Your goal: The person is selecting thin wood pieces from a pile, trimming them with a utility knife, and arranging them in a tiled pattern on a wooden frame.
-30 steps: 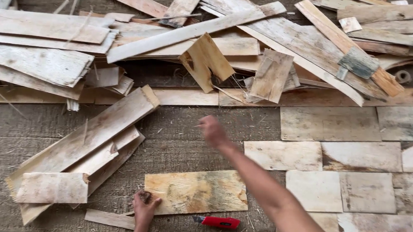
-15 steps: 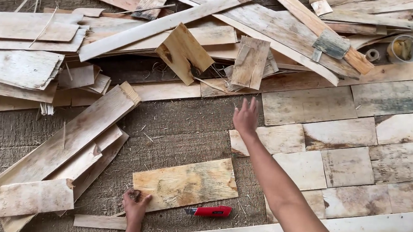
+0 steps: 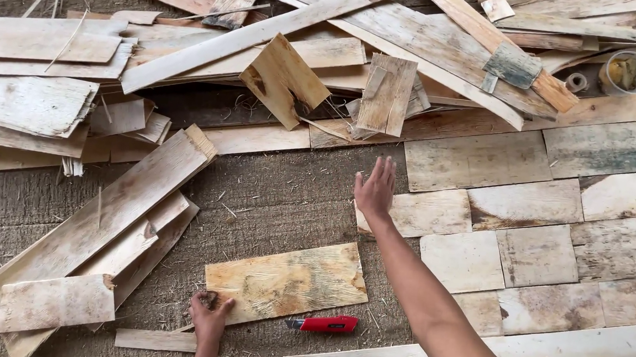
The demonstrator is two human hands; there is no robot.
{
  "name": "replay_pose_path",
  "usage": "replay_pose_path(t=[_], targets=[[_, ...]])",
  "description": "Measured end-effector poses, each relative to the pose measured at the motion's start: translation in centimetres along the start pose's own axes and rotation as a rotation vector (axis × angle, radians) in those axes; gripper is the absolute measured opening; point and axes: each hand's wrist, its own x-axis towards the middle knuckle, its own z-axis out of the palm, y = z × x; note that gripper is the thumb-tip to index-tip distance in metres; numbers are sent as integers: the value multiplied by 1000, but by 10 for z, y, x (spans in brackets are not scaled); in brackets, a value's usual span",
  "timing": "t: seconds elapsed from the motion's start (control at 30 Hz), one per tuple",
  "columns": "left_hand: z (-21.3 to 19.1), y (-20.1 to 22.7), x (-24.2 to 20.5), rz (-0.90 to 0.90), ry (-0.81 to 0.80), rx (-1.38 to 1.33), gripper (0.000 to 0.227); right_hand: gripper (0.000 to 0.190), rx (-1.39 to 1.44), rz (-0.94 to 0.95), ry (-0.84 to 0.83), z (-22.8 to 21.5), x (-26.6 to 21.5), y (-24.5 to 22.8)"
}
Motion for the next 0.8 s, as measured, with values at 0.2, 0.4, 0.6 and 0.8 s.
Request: replay_pose_path(t=[0.2, 0.4, 0.6, 0.8], targets=[[0, -2, 3, -2, -3, 0, 79, 48, 547, -355, -346, -53, -53, -70], [0, -4, 2, 22, -8, -19, 79, 59, 256, -198, 46, -4, -37, -36], [2, -7, 8, 20, -11, -18, 77, 69, 440, -124, -351, -39, -63, -71], [1, -10, 3, 50, -22, -26, 77, 18, 657, -118, -543, -39, -111, -75]])
